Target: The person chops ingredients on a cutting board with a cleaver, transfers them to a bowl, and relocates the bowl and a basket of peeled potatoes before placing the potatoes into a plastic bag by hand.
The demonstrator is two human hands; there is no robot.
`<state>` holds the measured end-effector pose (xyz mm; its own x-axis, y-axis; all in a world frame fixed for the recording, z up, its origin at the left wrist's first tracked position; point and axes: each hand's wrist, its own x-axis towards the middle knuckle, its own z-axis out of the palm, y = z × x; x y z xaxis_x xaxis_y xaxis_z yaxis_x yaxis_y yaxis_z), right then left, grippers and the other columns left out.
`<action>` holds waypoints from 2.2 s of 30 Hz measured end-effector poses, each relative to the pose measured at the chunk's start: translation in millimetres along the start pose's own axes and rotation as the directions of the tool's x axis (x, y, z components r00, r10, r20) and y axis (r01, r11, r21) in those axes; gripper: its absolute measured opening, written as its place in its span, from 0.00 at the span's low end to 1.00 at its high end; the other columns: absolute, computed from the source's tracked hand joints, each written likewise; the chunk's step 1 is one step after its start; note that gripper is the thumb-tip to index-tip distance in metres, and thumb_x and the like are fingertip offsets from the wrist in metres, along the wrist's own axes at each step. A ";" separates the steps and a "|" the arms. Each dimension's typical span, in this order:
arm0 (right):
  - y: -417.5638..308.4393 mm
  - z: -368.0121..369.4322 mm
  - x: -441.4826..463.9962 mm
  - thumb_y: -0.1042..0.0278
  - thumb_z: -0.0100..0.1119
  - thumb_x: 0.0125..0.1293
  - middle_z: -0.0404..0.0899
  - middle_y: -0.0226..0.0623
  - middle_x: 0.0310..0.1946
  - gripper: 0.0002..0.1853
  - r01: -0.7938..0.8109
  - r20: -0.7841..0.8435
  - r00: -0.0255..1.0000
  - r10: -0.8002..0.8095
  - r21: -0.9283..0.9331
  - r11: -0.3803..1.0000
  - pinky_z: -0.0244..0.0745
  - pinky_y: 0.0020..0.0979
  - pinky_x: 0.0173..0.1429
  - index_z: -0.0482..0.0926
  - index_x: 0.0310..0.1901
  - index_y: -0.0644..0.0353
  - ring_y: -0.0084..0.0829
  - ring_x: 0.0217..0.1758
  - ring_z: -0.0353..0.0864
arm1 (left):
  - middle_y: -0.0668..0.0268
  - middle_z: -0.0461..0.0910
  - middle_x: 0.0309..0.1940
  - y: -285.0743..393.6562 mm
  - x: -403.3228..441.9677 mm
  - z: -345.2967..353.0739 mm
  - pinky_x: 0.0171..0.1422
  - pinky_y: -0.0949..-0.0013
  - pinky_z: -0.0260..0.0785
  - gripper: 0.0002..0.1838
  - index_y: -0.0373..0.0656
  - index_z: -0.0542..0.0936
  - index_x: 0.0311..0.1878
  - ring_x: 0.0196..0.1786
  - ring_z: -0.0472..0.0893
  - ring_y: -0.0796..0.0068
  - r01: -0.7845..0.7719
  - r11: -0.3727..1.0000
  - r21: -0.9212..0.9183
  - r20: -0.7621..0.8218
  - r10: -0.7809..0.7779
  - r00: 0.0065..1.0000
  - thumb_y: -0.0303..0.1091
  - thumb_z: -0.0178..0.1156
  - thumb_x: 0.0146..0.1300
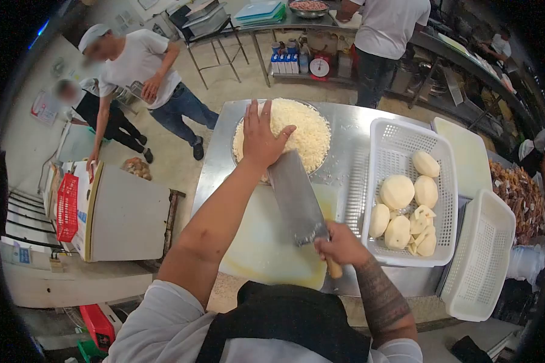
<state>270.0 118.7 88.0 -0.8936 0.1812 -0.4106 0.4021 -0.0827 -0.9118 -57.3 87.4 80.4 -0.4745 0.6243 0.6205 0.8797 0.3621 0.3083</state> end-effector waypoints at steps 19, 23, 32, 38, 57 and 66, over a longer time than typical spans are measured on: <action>105.6 31.2 -134.9 0.76 0.60 0.70 0.84 0.44 0.29 0.04 -0.202 -0.467 0.879 0.099 -0.175 0.964 0.83 0.39 0.40 0.75 0.41 0.64 0.40 0.34 0.88 | 0.37 0.61 0.77 -69.3 -177.1 -83.7 0.84 0.41 0.48 0.32 0.31 0.66 0.75 0.81 0.58 0.36 0.245 0.964 -0.102 -0.020 -0.248 0.969 0.41 0.58 0.76; 87.8 44.4 -131.7 0.73 0.62 0.69 0.85 0.54 0.35 0.08 -0.269 -0.552 0.817 -0.166 -0.620 0.738 0.81 0.52 0.43 0.76 0.45 0.64 0.60 0.40 0.85 | 0.33 0.53 0.80 -65.0 -292.0 -109.5 0.86 0.37 0.41 0.38 0.28 0.63 0.76 0.84 0.51 0.33 0.347 0.917 0.195 0.250 -0.388 0.887 0.48 0.59 0.75; 92.0 49.8 -27.4 0.70 0.58 0.68 0.85 0.51 0.37 0.09 -0.174 -0.380 0.859 -0.344 -0.847 0.502 0.82 0.52 0.44 0.78 0.48 0.60 0.55 0.41 0.87 | 0.31 0.51 0.81 6.6 -337.4 -101.1 0.87 0.37 0.37 0.48 0.29 0.50 0.82 0.85 0.49 0.34 0.567 0.806 0.168 0.205 -0.591 0.780 0.53 0.58 0.75; 71.8 78.2 3.8 0.71 0.55 0.67 0.85 0.52 0.37 0.08 0.161 0.012 0.917 -0.398 -0.925 0.343 0.82 0.52 0.44 0.78 0.47 0.60 0.54 0.40 0.87 | 0.32 0.54 0.80 -12.9 -360.8 -123.5 0.87 0.37 0.40 0.43 0.27 0.55 0.80 0.84 0.51 0.34 0.569 0.808 -0.153 0.052 -0.568 0.821 0.48 0.59 0.76; 105.7 77.5 -14.2 0.72 0.56 0.68 0.84 0.50 0.34 0.10 -0.053 -0.214 0.863 -0.458 -0.939 0.339 0.82 0.51 0.42 0.77 0.50 0.59 0.52 0.39 0.88 | 0.35 0.46 0.83 43.9 -351.9 -92.1 0.88 0.40 0.36 0.45 0.30 0.49 0.83 0.86 0.46 0.36 0.447 0.865 -0.228 0.137 -0.426 0.894 0.51 0.56 0.78; 97.6 110.3 -83.8 0.73 0.59 0.66 0.84 0.53 0.31 0.10 0.064 -0.260 0.897 -0.358 -0.724 0.687 0.81 0.48 0.43 0.78 0.47 0.64 0.50 0.36 0.87 | 0.40 0.51 0.84 -75.5 -305.7 -90.1 0.89 0.44 0.35 0.44 0.29 0.56 0.81 0.86 0.49 0.43 0.416 0.896 0.156 0.350 -0.444 0.825 0.57 0.51 0.79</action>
<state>362.1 -12.7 33.6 -0.8937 0.4467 -0.0421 0.3628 0.6643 -0.6535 24.1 -193.2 -67.6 -0.7931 0.5967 0.1226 0.5859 0.6922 0.4215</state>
